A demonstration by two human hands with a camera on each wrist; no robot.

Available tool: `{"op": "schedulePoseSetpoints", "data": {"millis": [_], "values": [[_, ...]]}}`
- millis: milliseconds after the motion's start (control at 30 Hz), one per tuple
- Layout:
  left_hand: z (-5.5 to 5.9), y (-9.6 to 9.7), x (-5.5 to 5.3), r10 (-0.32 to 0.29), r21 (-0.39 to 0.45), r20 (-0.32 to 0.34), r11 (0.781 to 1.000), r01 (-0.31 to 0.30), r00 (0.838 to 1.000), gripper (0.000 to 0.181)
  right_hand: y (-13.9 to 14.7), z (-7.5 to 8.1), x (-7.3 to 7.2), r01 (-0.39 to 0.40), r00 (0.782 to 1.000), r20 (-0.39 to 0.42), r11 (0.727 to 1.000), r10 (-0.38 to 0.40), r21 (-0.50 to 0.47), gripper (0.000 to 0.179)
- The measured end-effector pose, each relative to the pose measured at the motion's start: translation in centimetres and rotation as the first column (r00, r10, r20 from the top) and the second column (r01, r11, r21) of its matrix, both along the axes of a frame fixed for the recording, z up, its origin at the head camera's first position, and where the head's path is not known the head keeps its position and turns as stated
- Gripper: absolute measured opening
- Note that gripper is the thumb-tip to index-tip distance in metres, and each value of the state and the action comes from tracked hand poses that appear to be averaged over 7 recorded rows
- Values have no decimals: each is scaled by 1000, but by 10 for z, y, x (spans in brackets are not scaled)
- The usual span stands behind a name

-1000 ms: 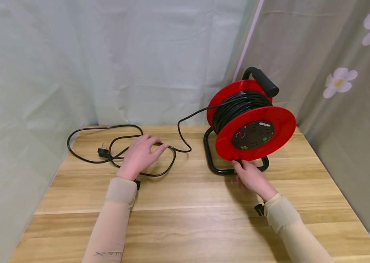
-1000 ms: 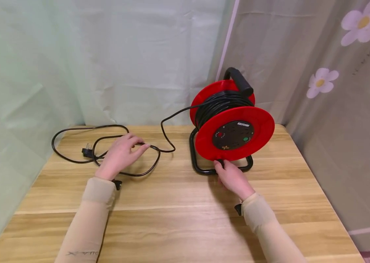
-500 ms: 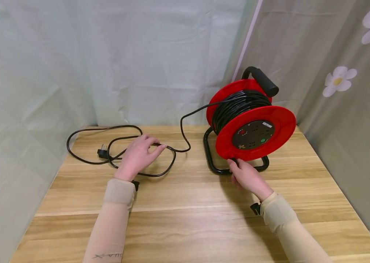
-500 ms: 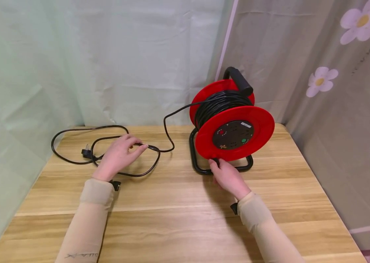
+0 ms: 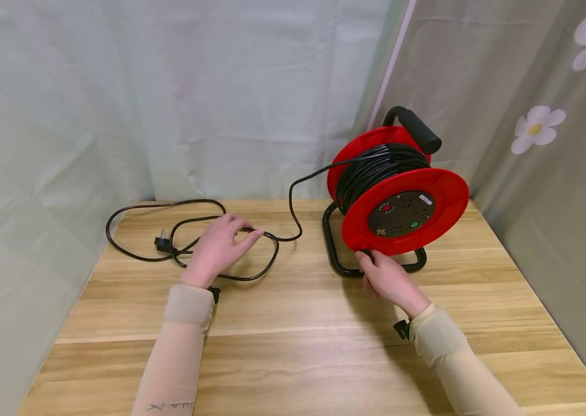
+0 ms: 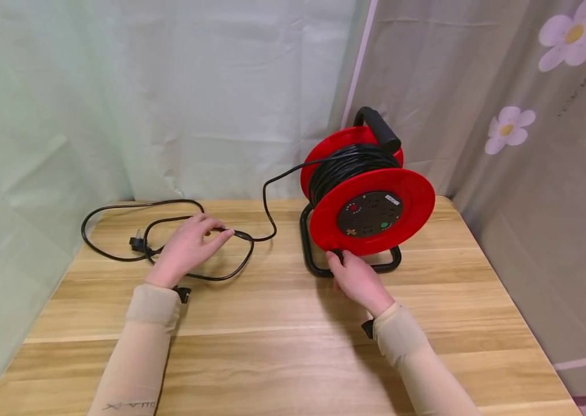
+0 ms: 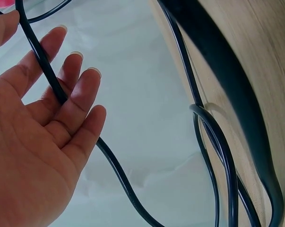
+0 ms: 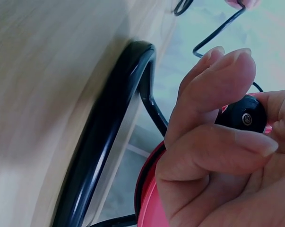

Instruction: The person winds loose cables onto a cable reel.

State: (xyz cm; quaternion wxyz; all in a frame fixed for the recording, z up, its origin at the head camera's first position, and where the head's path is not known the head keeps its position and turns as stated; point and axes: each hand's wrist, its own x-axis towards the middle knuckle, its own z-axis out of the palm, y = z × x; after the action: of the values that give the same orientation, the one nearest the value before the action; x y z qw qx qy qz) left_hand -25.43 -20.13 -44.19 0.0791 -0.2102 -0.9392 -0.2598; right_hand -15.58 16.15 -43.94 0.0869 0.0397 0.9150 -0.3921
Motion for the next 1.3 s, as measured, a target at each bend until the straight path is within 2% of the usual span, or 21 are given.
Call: {"op": "schedulePoseSetpoints", "data": {"millis": [300,533,967,1300], "values": [[-1,-1,0,9,5,-1,1000,-9,1000,56,-3,3,-1,-12,1000,2,1000,12,6,64],[0,-1,0,6,10,9,1000,-7,1000,53,-7,7,-1,-23,1000,3,1000,23,-10,59],[0,0,0,7,7,26,1000,-7,1000,56,-11,13,-1,-52,998,-28,997,51,-54,58],[-2,0,-1,7,7,27,1000,-7,1000,57,-16,18,-2,-65,996,-57,997,62,-41,55]]}}
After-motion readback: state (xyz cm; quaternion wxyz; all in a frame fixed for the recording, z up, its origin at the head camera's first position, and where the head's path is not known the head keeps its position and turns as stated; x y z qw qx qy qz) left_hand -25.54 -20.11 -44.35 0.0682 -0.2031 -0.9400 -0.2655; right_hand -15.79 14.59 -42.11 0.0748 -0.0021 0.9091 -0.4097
